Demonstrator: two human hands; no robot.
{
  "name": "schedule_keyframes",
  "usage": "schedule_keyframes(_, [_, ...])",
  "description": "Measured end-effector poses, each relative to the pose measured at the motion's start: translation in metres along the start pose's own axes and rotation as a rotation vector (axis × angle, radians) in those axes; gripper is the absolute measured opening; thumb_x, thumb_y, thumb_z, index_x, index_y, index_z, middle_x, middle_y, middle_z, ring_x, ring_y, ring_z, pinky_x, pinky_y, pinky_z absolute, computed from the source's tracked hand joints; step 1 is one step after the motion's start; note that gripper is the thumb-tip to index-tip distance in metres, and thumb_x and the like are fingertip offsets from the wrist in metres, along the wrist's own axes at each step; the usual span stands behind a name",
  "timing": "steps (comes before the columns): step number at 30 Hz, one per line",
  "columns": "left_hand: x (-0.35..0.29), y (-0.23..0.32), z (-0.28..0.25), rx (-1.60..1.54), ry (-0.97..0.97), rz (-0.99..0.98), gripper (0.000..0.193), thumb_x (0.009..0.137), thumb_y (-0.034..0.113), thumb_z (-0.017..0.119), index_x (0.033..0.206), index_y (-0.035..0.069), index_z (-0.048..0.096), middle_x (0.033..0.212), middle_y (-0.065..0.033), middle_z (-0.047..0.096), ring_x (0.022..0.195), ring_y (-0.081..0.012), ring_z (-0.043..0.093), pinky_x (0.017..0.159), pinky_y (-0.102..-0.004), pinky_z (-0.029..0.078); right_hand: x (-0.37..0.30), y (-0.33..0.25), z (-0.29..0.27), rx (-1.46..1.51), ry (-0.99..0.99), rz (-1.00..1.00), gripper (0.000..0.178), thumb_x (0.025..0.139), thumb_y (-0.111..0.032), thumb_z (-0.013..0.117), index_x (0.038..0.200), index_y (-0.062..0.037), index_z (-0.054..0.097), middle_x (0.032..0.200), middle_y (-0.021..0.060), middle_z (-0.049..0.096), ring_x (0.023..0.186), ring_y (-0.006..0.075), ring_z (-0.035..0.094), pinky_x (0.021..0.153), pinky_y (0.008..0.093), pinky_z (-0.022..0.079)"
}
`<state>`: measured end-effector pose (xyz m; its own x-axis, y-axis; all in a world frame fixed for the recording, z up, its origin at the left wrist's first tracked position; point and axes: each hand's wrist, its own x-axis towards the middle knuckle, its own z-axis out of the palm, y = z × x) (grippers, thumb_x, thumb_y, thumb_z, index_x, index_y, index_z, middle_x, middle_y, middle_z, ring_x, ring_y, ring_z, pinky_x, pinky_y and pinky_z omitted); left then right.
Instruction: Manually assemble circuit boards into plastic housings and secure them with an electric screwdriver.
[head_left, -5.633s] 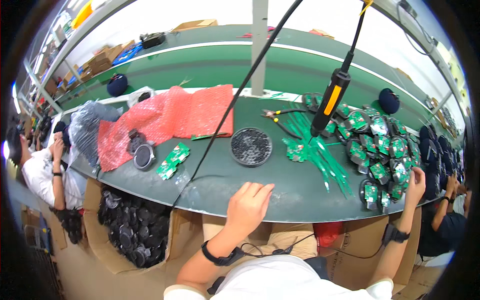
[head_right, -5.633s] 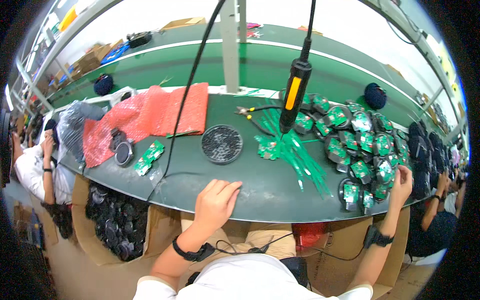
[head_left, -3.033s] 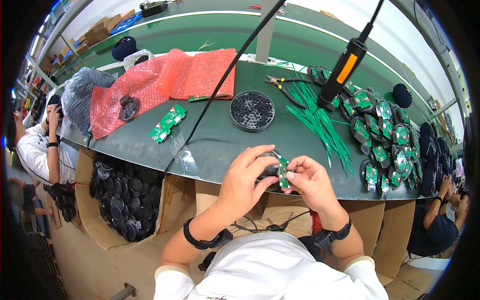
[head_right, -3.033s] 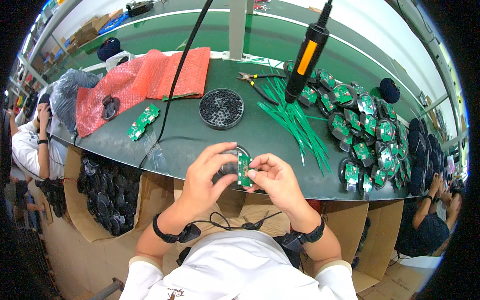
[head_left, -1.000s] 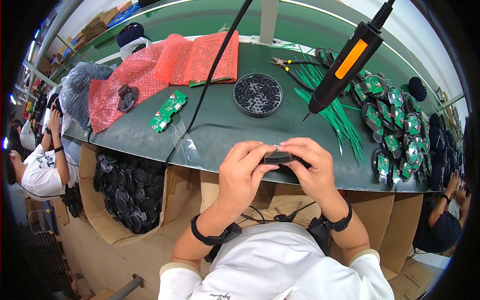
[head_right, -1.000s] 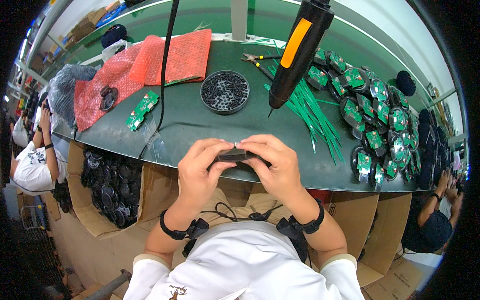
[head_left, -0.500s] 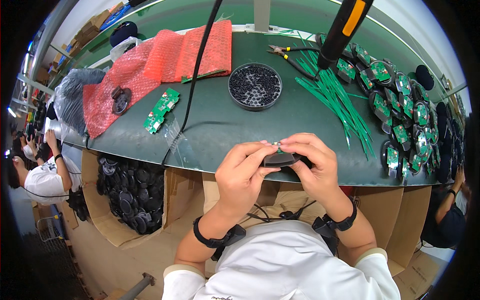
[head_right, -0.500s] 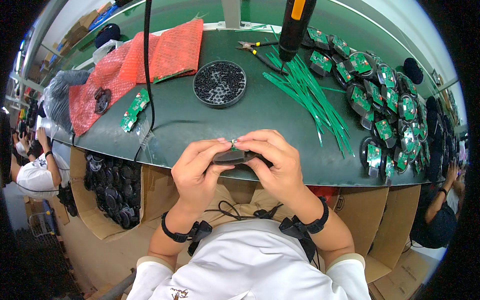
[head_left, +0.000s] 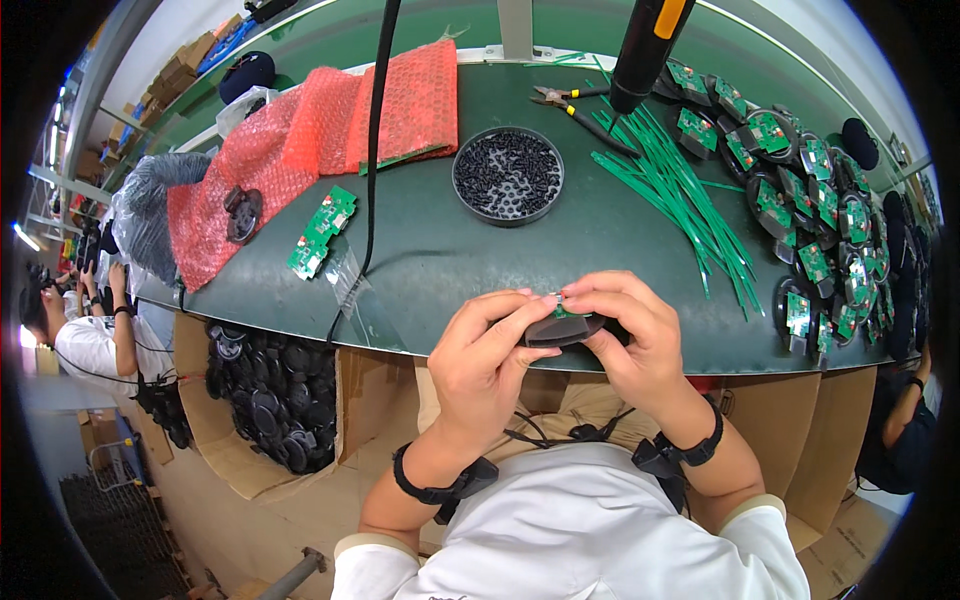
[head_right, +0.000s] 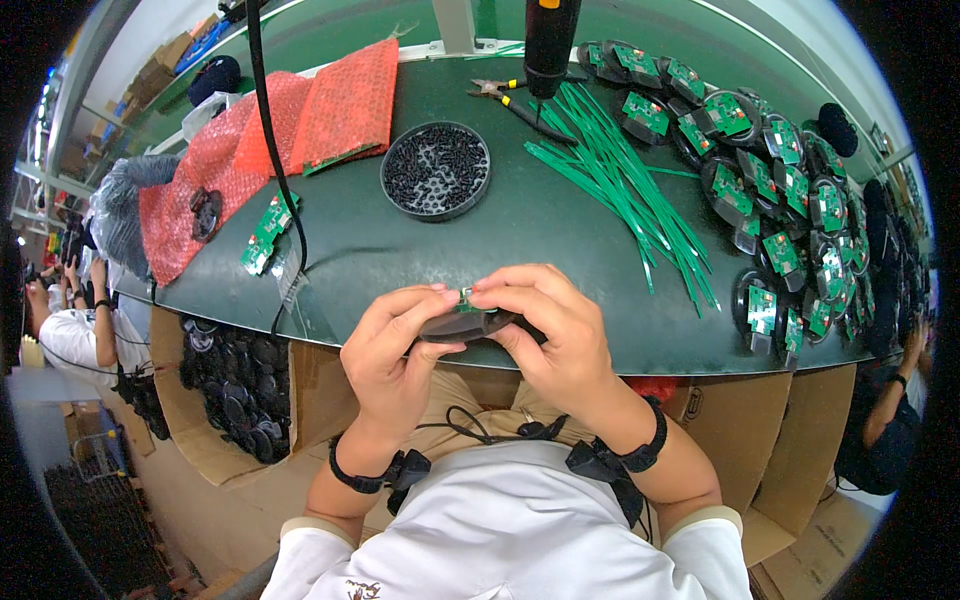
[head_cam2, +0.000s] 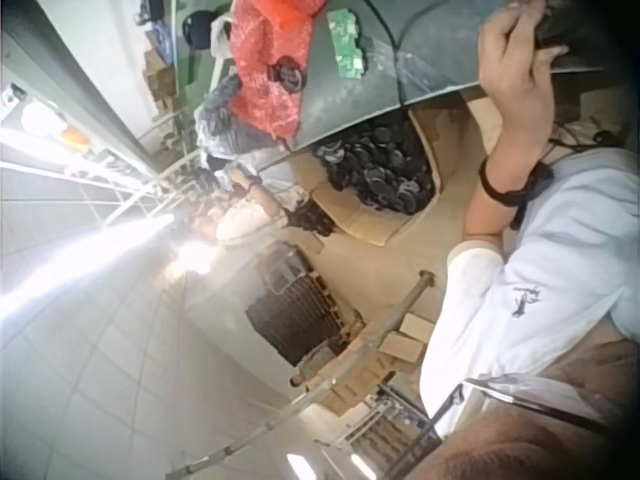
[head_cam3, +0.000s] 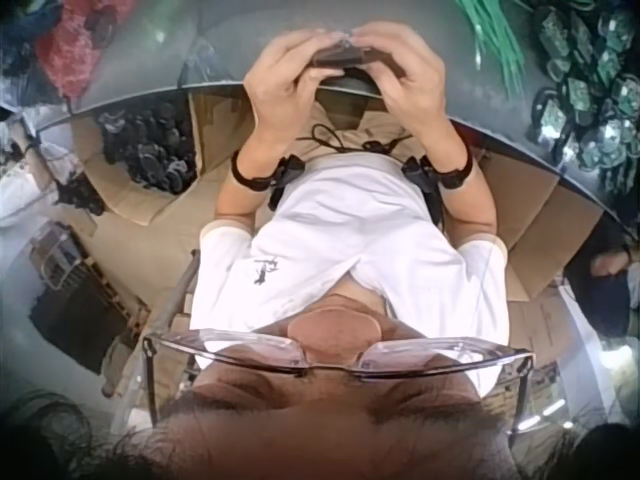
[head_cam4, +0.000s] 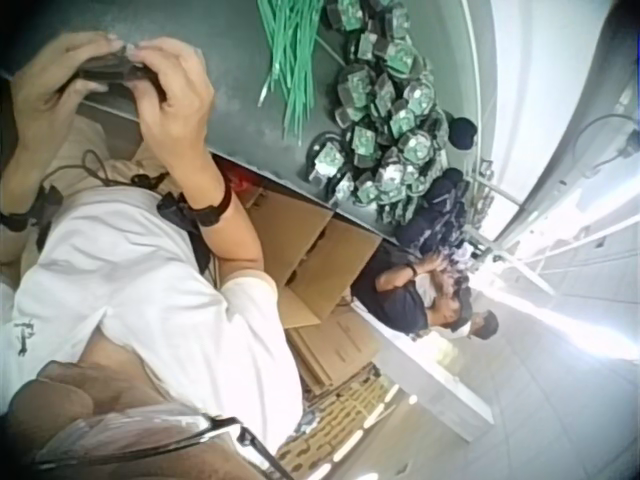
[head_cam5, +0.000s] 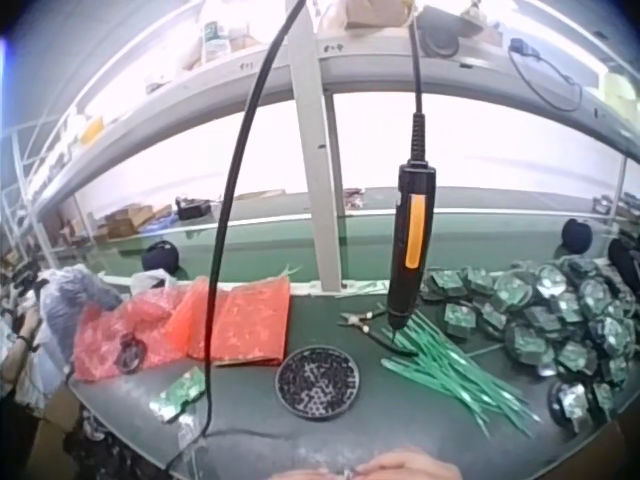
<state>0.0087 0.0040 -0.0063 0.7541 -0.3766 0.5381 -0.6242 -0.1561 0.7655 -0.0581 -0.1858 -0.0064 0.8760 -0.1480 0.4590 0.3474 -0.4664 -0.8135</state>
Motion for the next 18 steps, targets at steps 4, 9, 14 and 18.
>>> schedule_keyframes(4, [-0.001,0.001,0.0,-0.005,-0.008,-0.035,0.048,0.076,0.008,0.089,0.123,0.008,0.081,0.108,-0.0113,0.076,0.101,-0.0285,0.074,0.084,-0.0368,0.062,0.001,-0.002,0.0,-0.012,0.002,-0.003,0.037,0.079,0.006,0.081,0.115,-0.0038,0.078,0.119,0.0126,0.076,0.106,0.0303,0.074,0.09,0.0386,0.06])
schedule_keyframes(9, [-0.001,0.002,0.001,0.013,0.003,-0.027,0.05,0.077,0.007,0.089,0.126,0.009,0.081,0.108,-0.011,0.075,0.1,-0.0272,0.074,0.083,-0.0361,0.062,0.0,-0.002,-0.002,-0.021,-0.008,0.008,0.039,0.079,0.003,0.083,0.117,-0.0033,0.077,0.12,0.0133,0.076,0.106,0.0316,0.074,0.091,0.0392,0.06])
schedule_keyframes(14, [-0.003,0.004,0.0,0.003,0.003,-0.041,0.051,0.078,0.006,0.089,0.128,0.01,0.08,0.109,-0.0111,0.075,0.1,-0.0262,0.074,0.083,-0.0356,0.062,-0.006,0.003,0.004,0.11,0.037,0.092,0.04,0.081,0.003,0.085,0.118,-0.0016,0.07,0.121,0.0156,0.076,0.107,0.0321,0.075,0.092,0.0398,0.061])
schedule_keyframes(18, [-0.003,0.004,0.0,0.014,0.011,-0.025,0.05,0.079,0.006,0.089,0.129,0.01,0.08,0.11,-0.0112,0.075,0.1,-0.026,0.074,0.083,-0.0352,0.062,-0.01,0.005,0.007,0.205,0.059,0.159,0.039,0.081,0.006,0.083,0.117,-0.0007,0.068,0.12,0.0164,0.076,0.106,0.0322,0.077,0.091,0.0393,0.062])
